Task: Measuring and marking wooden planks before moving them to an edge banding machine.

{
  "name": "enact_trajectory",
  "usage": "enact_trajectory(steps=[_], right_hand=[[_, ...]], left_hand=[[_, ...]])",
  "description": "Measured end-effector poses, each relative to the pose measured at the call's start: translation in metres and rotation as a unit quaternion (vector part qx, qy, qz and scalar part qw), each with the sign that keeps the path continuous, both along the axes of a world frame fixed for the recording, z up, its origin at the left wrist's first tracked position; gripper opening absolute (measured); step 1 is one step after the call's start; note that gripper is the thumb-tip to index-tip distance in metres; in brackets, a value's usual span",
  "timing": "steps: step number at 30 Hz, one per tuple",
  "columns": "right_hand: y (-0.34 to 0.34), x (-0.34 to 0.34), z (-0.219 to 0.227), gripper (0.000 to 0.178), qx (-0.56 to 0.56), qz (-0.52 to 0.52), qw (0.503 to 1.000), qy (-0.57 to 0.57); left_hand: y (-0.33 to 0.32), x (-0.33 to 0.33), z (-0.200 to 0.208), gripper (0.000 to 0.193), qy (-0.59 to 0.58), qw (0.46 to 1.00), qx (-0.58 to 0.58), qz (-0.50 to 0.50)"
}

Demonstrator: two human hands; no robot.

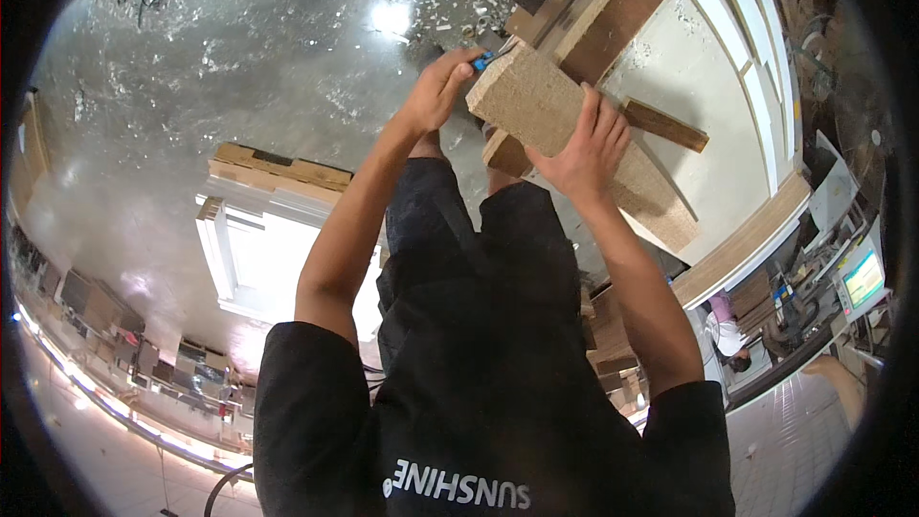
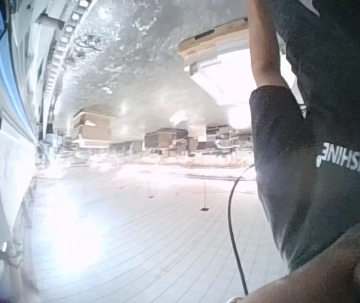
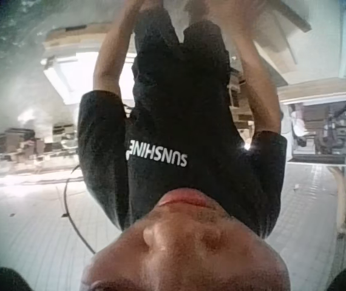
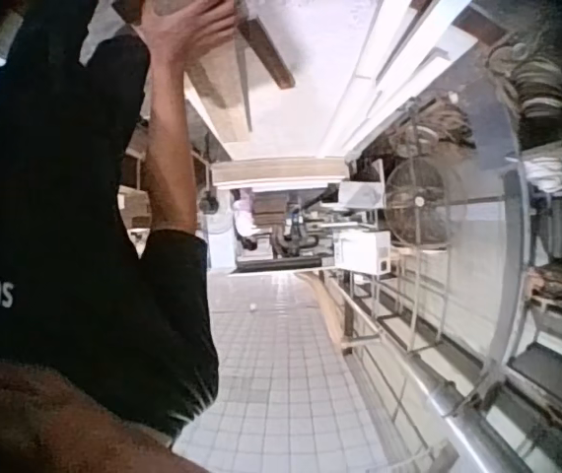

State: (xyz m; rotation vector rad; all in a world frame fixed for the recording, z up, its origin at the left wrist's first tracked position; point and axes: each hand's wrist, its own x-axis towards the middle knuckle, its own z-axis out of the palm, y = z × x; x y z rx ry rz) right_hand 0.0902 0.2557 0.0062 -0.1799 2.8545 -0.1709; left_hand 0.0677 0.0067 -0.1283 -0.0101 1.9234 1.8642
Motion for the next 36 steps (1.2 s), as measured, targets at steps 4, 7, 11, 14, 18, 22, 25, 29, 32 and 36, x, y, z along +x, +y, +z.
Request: enact_trajectory(steps=[4, 7, 11, 14, 18, 22, 25, 29, 32, 36], right_hand=[[0.001, 0.001, -0.004, 0.116, -0.013, -0.008, 1.0, 0.012], [0.0, 0.006, -0.003, 0.117, -0.015, -0.017, 1.0, -0.001], [0.001, 0.005, -0.003, 0.117, -0.001, -0.009, 1.0, 0.012], [-0.002, 0.001, -0.002, 0.117, -0.013, -0.008, 1.0, 0.008], [-0.002, -0.002, -0.004, 0.116, 0.002, -0.007, 1.0, 0.022], [0.001, 0.003, 0.002, 0.117, -0.004, -0.002, 1.0, 0.021], [-0.002, 0.004, -0.003, 0.118, -0.007, -0.011, 1.0, 0.014], [0.0, 0.003, -0.003, 0.119, -0.016, -0.009, 0.999, 0.029], [-0.003, 0.008, 0.0, 0.12, -0.005, -0.018, 1.0, 0.023], [-0.002, 0.006, -0.004, 0.121, -0.01, -0.013, 1.0, 0.022]], left_hand=[[-0.014, 0.009, 0.001, 0.052, 0.011, 0.999, -0.022, -0.044], [-0.016, 0.036, 0.005, 0.053, -0.007, 1.0, -0.018, -0.001], [-0.008, 0.021, 0.007, 0.054, 0.002, 0.999, -0.048, -0.006], [-0.002, 0.007, -0.001, 0.047, 0.038, 0.998, -0.044, -0.001], [0.001, -0.003, -0.003, 0.045, 0.061, 0.997, -0.053, 0.002], [0.019, -0.01, 0.007, 0.045, 0.067, 0.996, -0.046, 0.03], [0.013, -0.012, 0.001, 0.045, 0.076, 0.996, -0.041, 0.02], [0.012, -0.001, -0.013, 0.049, 0.038, 0.999, -0.005, 0.012], [0.028, -0.022, -0.021, 0.049, 0.052, 0.998, -0.018, 0.021], [0.033, -0.077, -0.021, 0.049, -0.073, 0.996, -0.03, -0.041]])
